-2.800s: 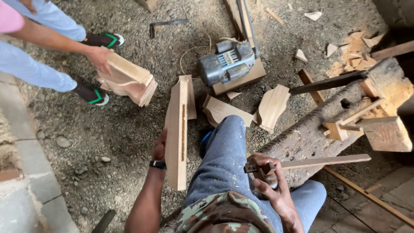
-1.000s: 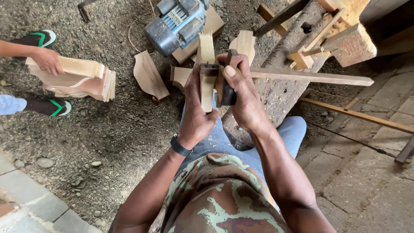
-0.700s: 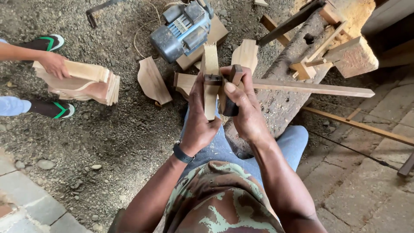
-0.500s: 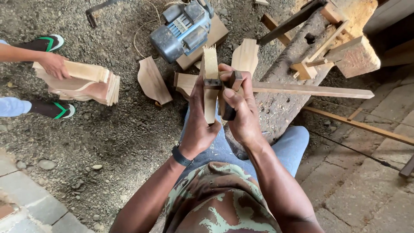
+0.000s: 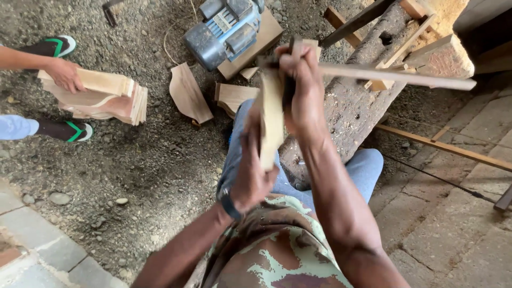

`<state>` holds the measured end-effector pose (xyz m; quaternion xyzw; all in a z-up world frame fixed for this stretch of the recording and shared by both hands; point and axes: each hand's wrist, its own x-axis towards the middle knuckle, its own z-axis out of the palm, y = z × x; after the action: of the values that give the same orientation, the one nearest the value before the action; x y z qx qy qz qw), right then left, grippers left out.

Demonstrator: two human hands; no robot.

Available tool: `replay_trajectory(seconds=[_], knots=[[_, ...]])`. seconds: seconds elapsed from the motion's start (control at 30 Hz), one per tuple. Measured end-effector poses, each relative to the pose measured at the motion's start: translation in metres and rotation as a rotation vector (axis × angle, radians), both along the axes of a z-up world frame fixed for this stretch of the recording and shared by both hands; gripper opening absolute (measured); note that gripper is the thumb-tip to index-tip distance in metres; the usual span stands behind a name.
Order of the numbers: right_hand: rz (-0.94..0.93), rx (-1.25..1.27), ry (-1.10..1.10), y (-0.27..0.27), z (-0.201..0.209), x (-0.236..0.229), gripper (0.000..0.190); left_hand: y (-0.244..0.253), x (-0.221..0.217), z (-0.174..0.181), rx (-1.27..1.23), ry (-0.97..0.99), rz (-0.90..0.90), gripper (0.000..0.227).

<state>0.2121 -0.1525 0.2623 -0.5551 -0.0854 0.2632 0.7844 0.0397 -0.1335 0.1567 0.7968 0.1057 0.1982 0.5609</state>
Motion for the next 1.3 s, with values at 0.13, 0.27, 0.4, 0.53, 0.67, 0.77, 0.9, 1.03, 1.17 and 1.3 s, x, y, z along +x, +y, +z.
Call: replay_trajectory(seconds=[0.13, 0.27, 0.4, 0.53, 0.67, 0.77, 0.9, 1.03, 1.17, 1.3], knots=[[0.029, -0.172, 0.026, -0.006, 0.023, -0.010, 0.011, -0.013, -0.019, 0.011, 0.021, -0.034, -0.090, 0.101], [0.084, 0.008, 0.077, -0.009, 0.006, -0.013, 0.012, -0.012, -0.031, 0.006, 0.045, -0.110, -0.050, 0.099], [0.070, -0.070, -0.087, -0.023, 0.004, -0.030, 0.033, -0.004, -0.038, 0.009, 0.112, -0.098, -0.018, 0.089], [0.095, 0.017, -0.230, -0.062, 0.017, -0.055, 0.071, -0.022, -0.042, 0.000, 0.052, -0.112, -0.024, 0.079], [0.193, -0.181, -0.325, -0.102, 0.031, -0.077, 0.090, -0.046, -0.050, -0.017, 0.136, -0.067, -0.082, 0.129], [0.128, -0.432, -0.438, -0.136, 0.019, -0.086, 0.094, -0.053, -0.049, -0.017, 0.279, -0.130, -0.077, 0.113], [-0.068, -0.386, -0.209, -0.157, 0.005, -0.092, 0.090, -0.034, -0.054, 0.031, 0.097, -0.058, -0.168, 0.092], [-0.073, -0.457, -0.350, -0.163, 0.006, -0.102, 0.087, -0.021, -0.092, 0.034, -1.460, 0.801, 0.256, 0.076], [-0.010, -0.172, -0.309, -0.161, 0.001, -0.129, 0.083, -0.027, -0.059, 0.041, -1.878, 0.802, 0.252, 0.090], [-0.006, -0.144, -0.682, -0.151, -0.007, -0.136, 0.076, -0.027, -0.015, 0.059, -1.819, 0.817, 0.470, 0.094]])
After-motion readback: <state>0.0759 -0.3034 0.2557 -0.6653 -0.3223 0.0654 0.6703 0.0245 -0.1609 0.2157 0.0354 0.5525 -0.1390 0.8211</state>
